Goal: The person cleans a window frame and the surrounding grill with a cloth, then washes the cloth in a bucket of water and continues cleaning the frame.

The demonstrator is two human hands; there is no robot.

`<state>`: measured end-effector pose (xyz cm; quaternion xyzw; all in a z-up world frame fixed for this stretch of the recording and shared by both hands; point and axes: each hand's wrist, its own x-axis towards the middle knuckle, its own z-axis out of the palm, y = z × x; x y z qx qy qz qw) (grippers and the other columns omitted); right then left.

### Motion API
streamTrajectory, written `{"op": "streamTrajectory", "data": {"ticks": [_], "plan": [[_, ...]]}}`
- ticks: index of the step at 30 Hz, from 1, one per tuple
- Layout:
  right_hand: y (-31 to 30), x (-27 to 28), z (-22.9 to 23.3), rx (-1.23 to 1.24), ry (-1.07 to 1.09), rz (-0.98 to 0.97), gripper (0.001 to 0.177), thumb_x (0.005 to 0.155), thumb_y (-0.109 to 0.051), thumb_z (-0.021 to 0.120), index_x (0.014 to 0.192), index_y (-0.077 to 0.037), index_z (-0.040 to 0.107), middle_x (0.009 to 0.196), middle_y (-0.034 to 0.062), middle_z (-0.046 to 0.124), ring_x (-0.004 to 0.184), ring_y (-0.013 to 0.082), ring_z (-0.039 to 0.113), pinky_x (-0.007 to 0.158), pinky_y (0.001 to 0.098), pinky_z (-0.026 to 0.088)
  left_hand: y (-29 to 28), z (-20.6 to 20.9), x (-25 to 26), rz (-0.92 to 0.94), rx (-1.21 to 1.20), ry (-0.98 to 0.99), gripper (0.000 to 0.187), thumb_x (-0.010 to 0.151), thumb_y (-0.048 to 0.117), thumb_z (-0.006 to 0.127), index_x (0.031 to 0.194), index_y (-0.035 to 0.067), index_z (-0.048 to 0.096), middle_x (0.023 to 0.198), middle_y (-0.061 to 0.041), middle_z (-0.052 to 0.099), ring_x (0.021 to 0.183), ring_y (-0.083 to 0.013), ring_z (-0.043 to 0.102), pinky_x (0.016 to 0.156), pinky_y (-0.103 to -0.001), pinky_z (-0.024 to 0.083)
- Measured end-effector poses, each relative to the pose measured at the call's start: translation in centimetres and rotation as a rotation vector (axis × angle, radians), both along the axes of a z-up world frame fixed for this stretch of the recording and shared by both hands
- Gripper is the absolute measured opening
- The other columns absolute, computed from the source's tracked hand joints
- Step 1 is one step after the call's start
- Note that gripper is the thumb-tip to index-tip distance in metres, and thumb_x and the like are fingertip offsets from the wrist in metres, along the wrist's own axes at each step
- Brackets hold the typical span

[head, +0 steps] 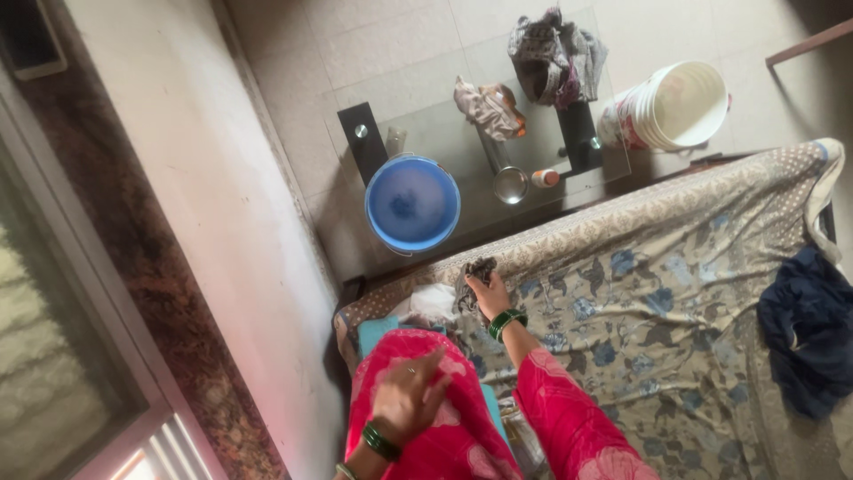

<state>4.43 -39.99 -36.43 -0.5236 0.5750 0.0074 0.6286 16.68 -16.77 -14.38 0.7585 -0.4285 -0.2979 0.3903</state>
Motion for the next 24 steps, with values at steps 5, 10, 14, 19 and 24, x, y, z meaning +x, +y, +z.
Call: {"op": "streamTrajectory", "data": {"ticks": [5, 10, 14, 19, 24], "plan": [[-0.5, 1.0, -0.9, 0.025, 0.062, 0.007, 0.032, 0.09, -0.032, 0.072, 0.103, -0.005, 0.063, 0.08, 0.0016, 0.068, 0.059, 0.0099, 0.056, 0.053, 0.0281, 0.046, -1.2, -4.8, 3.7, -0.123, 0.38, -0.01, 0.051, 0.101, 0.033, 0.06, 0.147, 0.013, 0.048, 0.09, -0.012, 0.073, 0.078, -0.0244, 0.07, 0.067, -0.037, 0.059], [-1.2, 1.9, -3.1, 0.152, -0.022, -0.093, 0.034, 0.088, -0.03, 0.071, 0.11, -0.006, 0.061, 0.093, 0.0068, 0.076, 0.073, 0.0119, 0.07, 0.063, 0.0273, 0.056, -1.4, -11.1, 6.0, -0.008, 0.34, -0.115, 0.061, 0.09, 0.037, 0.067, 0.141, 0.008, 0.051, 0.101, -0.019, 0.073, 0.089, -0.038, 0.069, 0.078, -0.049, 0.056], [-1.6, 2.5, -6.3, 0.096, 0.04, -0.073, 0.039, 0.093, -0.031, 0.074, 0.113, -0.001, 0.061, 0.104, 0.0095, 0.076, 0.088, 0.0124, 0.074, 0.077, 0.0252, 0.057, -2.6, -17.8, 8.3, -0.032, 0.63, -0.01, 0.071, 0.09, 0.036, 0.067, 0.149, 0.005, 0.043, 0.115, -0.024, 0.068, 0.102, -0.0409, 0.066, 0.088, -0.051, 0.053], [-2.1, 4.6, -7.8, 0.268, -0.046, -0.253, 0.038, 0.09, -0.029, 0.071, 0.114, -0.002, 0.061, 0.102, 0.0162, 0.072, 0.081, 0.0254, 0.071, 0.067, 0.0373, 0.06, -4.0, -22.0, 9.7, -0.011, 0.726, -0.078, 0.07, 0.087, 0.036, 0.069, 0.145, 0.005, 0.046, 0.123, -0.022, 0.066, 0.105, -0.0401, 0.065, 0.089, -0.051, 0.053], [-3.4, 8.4, -8.3, 0.344, 0.051, -0.372, 0.035, 0.093, -0.032, 0.068, 0.113, -0.006, 0.055, 0.103, 0.0159, 0.071, 0.083, 0.0277, 0.075, 0.067, 0.0379, 0.065, -5.6, -23.0, 10.0, 0.018, 0.736, -0.028, 0.063, 0.088, 0.035, 0.067, 0.142, 0.007, 0.05, 0.122, -0.02, 0.068, 0.106, -0.0395, 0.067, 0.088, -0.051, 0.054]]}}
